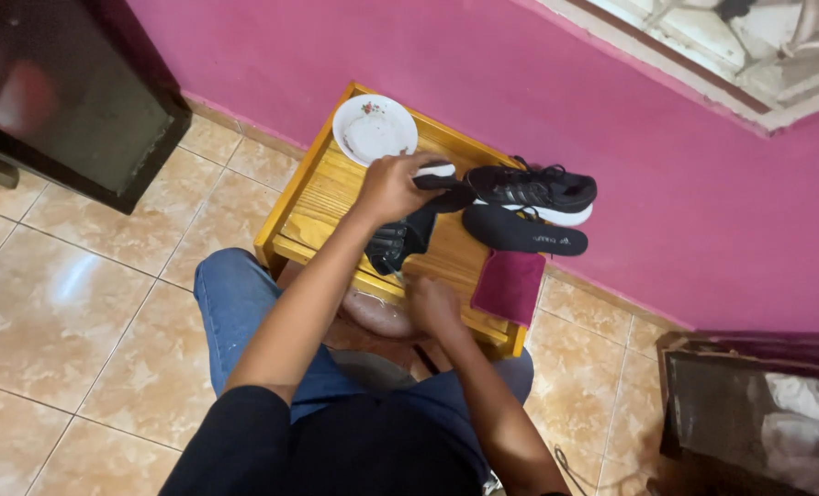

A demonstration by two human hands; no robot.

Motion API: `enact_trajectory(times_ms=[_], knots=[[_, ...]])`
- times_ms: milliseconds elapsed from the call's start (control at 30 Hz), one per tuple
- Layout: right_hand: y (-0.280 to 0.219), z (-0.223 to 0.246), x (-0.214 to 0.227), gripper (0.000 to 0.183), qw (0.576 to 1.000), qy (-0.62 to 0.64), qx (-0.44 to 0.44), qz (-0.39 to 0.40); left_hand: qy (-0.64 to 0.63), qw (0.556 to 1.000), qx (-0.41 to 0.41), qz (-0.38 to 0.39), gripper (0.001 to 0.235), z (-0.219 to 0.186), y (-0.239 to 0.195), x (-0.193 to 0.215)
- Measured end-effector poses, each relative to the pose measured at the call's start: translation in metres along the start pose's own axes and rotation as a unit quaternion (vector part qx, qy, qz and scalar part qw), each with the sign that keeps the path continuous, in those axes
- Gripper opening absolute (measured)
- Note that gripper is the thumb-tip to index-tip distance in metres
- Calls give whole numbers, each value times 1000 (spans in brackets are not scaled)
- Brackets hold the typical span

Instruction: The person sits on a small wooden stool and cleans a black sneaker using a toothbrush. They scrub the shoe's upper and sole while holding it in their left hand. A white bowl and a second sneaker are visible on the stool.

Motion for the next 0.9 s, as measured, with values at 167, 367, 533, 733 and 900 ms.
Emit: enact_trajectory(times_ms=[167,367,533,733,900], knots=[[5,-42,16,30,998,50,-14,-27,14,1000,-1,-12,45,4,8,5],[-9,-49,-43,26,966,-22,71,-248,-2,999,21,-32,44,19,8,6],[-13,-49,-14,37,982,187,-25,-21,-7,999,22,-27,46,22,8,10],[4,-34,-40,32,993,102,-54,-23,6,999,11,-31,46,10,3,6],[4,-32,-25,35,997,75,-32,14,12,999,3,-30,46,10,8,3]])
Point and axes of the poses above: each hand's wrist, its own y-axis towards the middle knuckle, its own x-axis out of the back of the hand, z = x × y, the point moved 3 cm from there along y, towards the middle knuckle, and after that the axes turned 1 degree about z, right-handed, at the moved point
